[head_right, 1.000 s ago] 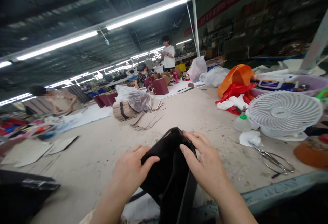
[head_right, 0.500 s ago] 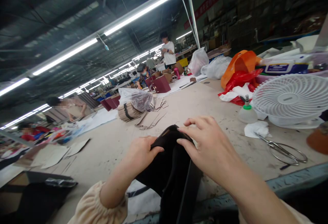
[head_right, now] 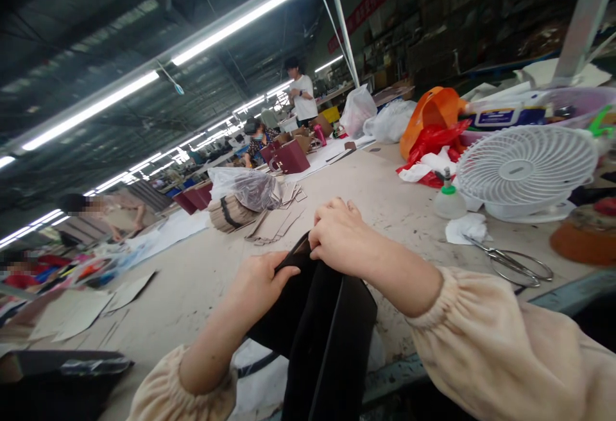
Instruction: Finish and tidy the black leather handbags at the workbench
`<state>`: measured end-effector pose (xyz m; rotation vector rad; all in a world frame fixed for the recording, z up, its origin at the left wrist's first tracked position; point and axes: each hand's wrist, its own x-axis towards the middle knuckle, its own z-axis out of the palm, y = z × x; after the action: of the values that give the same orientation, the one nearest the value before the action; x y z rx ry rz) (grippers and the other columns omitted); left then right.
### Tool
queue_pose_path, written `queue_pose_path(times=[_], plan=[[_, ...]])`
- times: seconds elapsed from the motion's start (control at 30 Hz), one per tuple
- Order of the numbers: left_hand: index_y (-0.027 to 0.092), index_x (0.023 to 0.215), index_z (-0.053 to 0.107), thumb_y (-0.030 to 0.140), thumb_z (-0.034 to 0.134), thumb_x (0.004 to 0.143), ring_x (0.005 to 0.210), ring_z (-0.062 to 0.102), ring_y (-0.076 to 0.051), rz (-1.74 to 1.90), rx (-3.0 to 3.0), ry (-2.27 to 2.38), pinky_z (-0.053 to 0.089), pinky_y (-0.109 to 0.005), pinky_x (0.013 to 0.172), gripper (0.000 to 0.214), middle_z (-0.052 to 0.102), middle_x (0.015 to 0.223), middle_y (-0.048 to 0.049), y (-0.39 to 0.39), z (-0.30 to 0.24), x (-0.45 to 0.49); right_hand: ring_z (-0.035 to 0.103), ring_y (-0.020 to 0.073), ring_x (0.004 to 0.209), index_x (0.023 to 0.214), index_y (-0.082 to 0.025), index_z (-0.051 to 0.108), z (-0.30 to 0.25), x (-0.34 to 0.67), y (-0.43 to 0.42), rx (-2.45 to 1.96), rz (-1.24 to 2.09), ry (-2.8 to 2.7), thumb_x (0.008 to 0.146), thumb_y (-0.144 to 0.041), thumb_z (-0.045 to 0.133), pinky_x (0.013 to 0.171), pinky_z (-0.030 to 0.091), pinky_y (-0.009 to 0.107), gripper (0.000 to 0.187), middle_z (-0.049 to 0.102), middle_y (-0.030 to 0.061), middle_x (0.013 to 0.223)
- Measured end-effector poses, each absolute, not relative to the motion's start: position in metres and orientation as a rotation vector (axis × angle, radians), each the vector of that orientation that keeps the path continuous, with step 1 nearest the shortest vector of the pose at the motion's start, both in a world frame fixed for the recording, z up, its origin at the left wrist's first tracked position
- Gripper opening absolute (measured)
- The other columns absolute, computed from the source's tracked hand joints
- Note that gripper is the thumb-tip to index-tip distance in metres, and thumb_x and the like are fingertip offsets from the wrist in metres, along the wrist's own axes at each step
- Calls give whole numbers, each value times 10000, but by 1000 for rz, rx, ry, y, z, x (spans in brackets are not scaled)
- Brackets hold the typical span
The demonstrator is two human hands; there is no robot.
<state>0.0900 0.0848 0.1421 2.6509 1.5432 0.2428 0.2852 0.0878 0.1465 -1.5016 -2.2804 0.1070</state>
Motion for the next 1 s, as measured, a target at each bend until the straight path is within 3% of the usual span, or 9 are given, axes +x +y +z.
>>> queue_pose_path(times=[0.17, 0.53, 1.0], plan=[[204, 895, 664, 283, 495, 893, 724, 647, -184, 236, 2658, 1521, 399, -266, 630, 186, 716, 804, -43, 86, 140, 90, 431, 246, 1059, 703, -262, 741, 151, 284, 87, -1555, 85, -2229, 782, -308, 651, 875, 327, 390, 129, 641, 39, 1028], [193, 700, 595, 285, 485, 901, 578, 562, -152, 251, 2710, 1512, 318, -263, 554, 247, 639, 634, -5, 84, 138, 90, 459, 251, 1051, 722, -253, 736, 147, 283, 95, -1566, 5, -2228, 808, -342, 635, 911, 296, 412, 160, 658, 43, 990], [183, 724, 552, 303, 404, 925, 592, 536, -141, 156, 2625, 1508, 296, -253, 552, 277, 616, 653, -14, 88, 140, 92, 478, 236, 1028, 738, -244, 722, 148, 283, 100, -1576, 19, -2248, 837, -336, 604, 891, 260, 407, 180, 672, 22, 1002]])
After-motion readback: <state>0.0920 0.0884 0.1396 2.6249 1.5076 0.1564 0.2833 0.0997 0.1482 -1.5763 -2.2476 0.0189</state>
